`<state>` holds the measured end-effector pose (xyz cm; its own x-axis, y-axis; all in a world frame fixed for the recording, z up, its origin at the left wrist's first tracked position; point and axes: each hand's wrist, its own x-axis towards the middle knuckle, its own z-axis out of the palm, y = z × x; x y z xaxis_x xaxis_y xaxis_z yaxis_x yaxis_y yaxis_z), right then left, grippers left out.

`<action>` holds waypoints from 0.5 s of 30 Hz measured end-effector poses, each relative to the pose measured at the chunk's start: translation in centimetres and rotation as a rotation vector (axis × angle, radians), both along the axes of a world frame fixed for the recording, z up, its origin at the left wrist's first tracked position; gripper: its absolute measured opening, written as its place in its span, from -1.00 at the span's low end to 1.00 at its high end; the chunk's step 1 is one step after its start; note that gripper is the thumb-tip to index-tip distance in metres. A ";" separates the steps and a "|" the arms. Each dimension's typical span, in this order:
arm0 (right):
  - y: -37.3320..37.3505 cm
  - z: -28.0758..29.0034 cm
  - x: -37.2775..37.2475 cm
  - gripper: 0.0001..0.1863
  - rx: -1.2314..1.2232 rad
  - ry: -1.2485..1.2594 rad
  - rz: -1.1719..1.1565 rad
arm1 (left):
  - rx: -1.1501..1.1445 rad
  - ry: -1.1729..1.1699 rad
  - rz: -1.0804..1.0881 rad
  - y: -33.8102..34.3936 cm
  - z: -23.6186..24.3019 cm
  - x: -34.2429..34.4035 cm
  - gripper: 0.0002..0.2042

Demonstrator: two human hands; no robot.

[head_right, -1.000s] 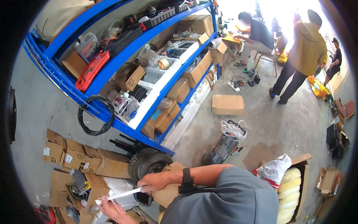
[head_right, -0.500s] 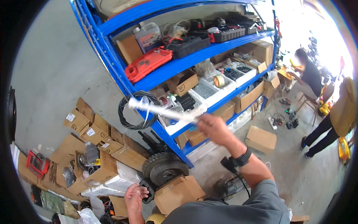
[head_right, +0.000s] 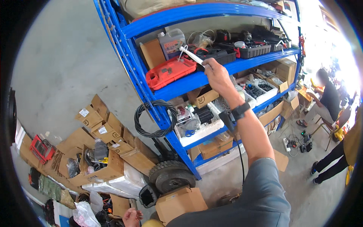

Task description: Inspecting and preparing various plastic and mechanical components for a motor wheel repair in a workshop.

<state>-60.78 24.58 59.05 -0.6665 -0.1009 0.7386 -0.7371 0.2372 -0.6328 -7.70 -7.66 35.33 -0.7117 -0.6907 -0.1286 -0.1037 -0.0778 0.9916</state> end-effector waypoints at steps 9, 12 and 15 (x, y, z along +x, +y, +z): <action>-8.4 1.3 -6.9 -0.77 0.493 0.332 -0.426 | 0.037 -0.026 0.225 2.3 2.1 2.8 -0.80; -10.0 0.8 -7.3 -0.71 0.595 0.346 -0.413 | 0.010 0.060 0.252 3.1 2.4 2.5 -0.81; -9.6 0.3 -6.9 -0.76 0.469 0.458 -0.425 | 0.026 0.068 0.272 2.9 1.7 2.6 -0.82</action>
<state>-67.72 14.96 59.38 -0.3567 -0.2748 0.8929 -0.6864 0.7254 -0.0509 -5.11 -4.80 37.00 -0.5078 -0.8548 -0.1070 -0.0089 -0.1190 0.9929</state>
